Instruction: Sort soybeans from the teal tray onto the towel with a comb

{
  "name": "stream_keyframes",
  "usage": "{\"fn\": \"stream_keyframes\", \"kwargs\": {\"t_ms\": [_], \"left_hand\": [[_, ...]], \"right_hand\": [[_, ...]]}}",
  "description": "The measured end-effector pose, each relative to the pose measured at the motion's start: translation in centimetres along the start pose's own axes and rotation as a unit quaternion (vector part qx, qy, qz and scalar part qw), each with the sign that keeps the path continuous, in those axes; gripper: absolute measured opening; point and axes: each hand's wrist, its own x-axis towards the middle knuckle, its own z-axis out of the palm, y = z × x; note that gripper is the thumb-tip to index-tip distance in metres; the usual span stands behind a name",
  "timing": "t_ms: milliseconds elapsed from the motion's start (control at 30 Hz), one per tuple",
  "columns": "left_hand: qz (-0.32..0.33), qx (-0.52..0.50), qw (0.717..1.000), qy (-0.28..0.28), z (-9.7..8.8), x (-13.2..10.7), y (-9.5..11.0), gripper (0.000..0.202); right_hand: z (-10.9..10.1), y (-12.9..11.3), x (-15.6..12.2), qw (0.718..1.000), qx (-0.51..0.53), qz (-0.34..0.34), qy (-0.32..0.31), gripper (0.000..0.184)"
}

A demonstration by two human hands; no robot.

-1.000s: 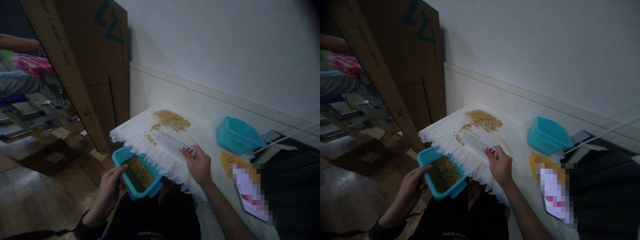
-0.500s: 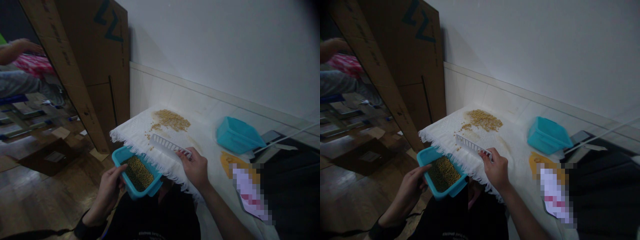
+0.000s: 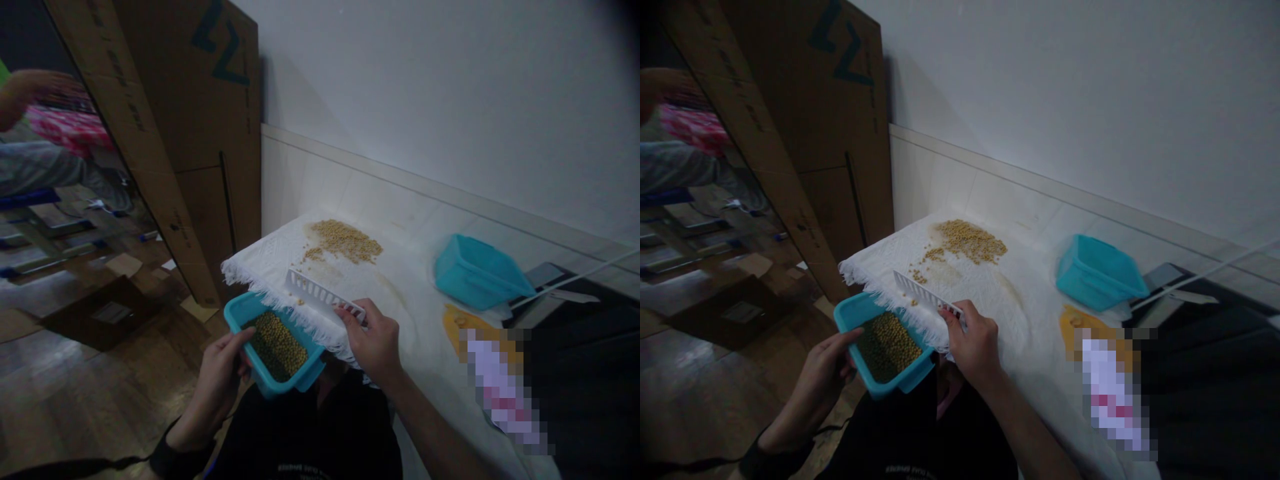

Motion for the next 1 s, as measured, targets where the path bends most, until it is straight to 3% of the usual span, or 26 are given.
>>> {"fn": "stream_keyframes", "kwargs": {"t_ms": [133,367,1000], "left_hand": [[0.007,-0.001,1.0,-0.004,-0.4,0.2,-0.3,0.039],[0.005,0.004,1.0,-0.002,-0.1,0.1,0.0,0.039],[0.006,-0.005,1.0,0.006,-0.4,0.3,-0.1,0.038]], "right_hand": [[-0.5,-0.3,-0.4,0.998,0.037,0.039,-0.024,0.022],[-1.1,2.0,1.5,0.996,-0.04,0.047,0.062,0.029],[-1.3,3.2,2.0,0.997,-0.039,0.055,0.033,0.027]]}}
